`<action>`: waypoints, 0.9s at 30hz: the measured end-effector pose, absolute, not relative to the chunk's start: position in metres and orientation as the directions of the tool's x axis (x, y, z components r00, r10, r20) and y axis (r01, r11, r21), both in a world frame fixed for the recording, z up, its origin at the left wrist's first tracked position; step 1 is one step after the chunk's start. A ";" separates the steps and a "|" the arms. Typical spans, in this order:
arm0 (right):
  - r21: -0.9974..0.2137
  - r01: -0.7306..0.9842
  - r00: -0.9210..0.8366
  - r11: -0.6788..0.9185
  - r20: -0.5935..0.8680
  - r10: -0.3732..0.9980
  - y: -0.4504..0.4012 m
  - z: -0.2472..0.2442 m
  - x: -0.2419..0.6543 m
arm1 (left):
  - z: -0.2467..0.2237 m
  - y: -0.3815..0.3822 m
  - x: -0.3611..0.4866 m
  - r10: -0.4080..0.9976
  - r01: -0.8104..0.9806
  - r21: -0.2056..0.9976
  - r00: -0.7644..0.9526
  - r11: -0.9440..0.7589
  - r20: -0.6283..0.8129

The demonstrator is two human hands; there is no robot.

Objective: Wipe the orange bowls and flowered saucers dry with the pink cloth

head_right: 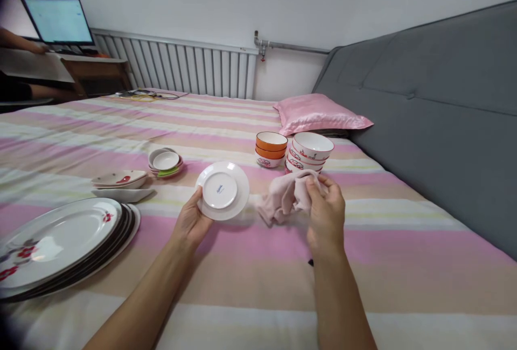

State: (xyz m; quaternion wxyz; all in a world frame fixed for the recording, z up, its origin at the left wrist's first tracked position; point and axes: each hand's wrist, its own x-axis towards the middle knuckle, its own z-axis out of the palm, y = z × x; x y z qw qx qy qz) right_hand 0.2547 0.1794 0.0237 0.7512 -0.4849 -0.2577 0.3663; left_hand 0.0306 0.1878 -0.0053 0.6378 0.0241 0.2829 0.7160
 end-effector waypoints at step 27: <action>-0.899 0.177 0.010 0.400 0.408 0.913 0.176 0.000 0.210 | -0.010 0.177 0.050 0.943 -0.857 0.501 -0.060 0.119 -0.327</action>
